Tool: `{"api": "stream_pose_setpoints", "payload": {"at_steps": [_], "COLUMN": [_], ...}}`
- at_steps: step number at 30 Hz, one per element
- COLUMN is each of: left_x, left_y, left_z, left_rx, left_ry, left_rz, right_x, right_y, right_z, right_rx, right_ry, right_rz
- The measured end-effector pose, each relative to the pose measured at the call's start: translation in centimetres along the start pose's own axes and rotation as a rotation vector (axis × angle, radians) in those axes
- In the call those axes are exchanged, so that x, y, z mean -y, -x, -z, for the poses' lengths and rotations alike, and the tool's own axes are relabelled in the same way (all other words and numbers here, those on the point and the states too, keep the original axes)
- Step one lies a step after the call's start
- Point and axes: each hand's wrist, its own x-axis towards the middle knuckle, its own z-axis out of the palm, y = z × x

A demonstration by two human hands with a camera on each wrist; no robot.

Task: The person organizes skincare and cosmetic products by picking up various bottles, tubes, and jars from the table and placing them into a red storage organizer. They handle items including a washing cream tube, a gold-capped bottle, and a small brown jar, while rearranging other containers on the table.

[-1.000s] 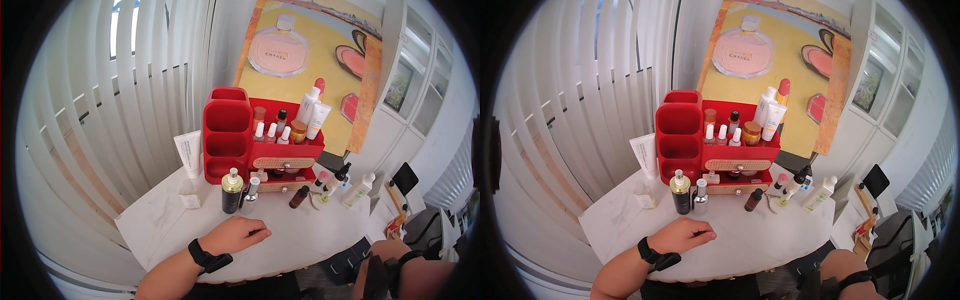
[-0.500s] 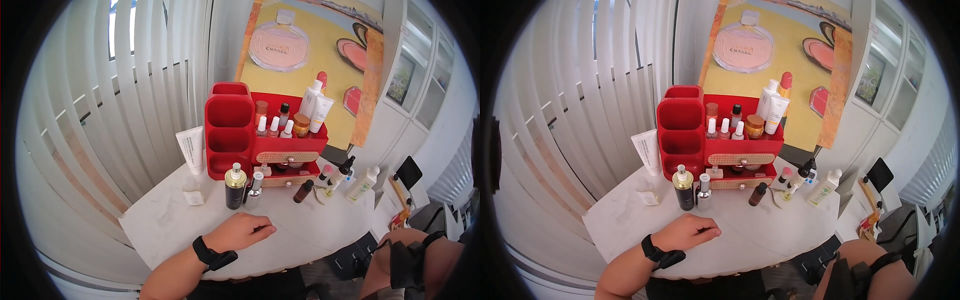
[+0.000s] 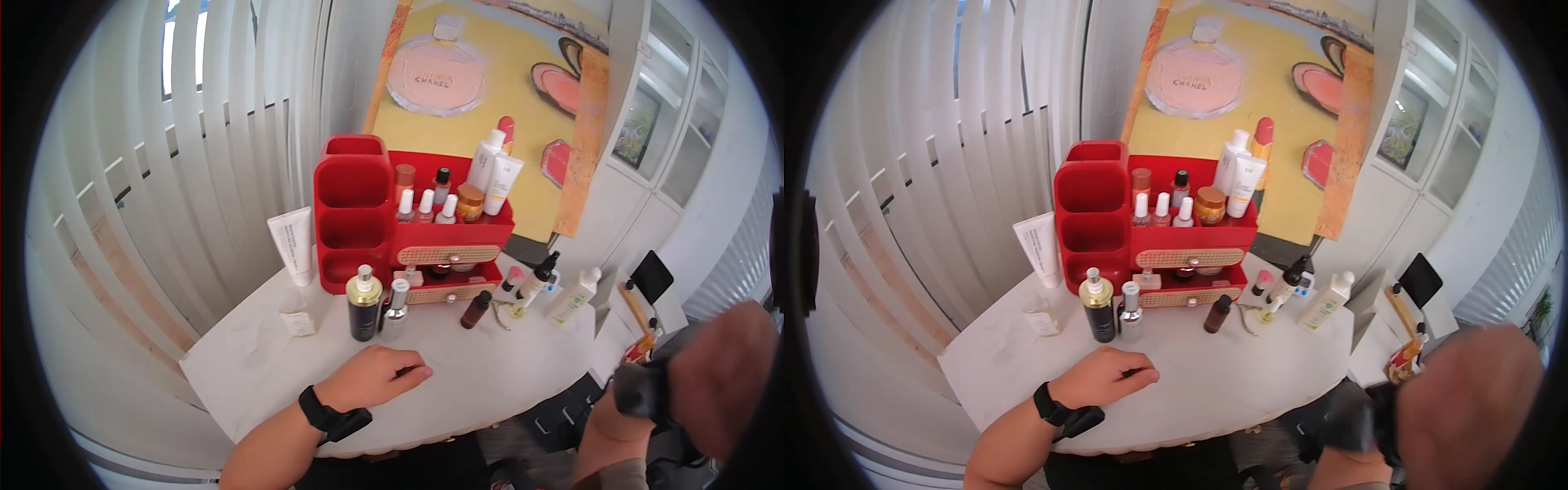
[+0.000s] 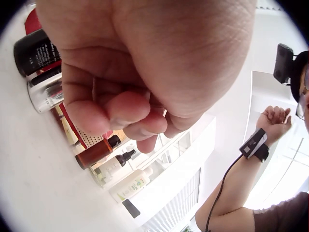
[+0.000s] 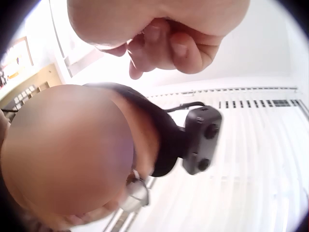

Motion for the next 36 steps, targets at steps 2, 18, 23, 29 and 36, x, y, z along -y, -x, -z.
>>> {"api": "stream_pose_setpoints", "payload": {"at_steps": [2, 18, 23, 29, 36], "left_x": [0.0, -0.6, -0.5, -0.3, -0.5], "left_y": [-0.1, 0.0, -0.1, -0.1, -0.2], "left_z": [0.0, -0.1, 0.0, -0.2, 0.0], "left_rx": [0.008, -0.017, -0.013, -0.027, -0.01], "left_ry": [-0.001, 0.068, 0.047, 0.05, 0.092], "left_rz": [-0.007, 0.073, 0.072, 0.037, 0.065], "right_x": [-0.3, -7.7, -7.7, -7.8, -7.7], "right_y": [0.8, 3.1, 3.5, 3.8, 3.7], "right_z": [3.0, -5.2, -5.9, -5.1, -5.2], "right_rx": [0.341, 0.158, 0.209, 0.236, 0.279], "right_ry": [0.151, -0.053, -0.048, -0.051, -0.034], "right_rz": [-0.27, 0.316, 0.294, 0.265, 0.273]}}
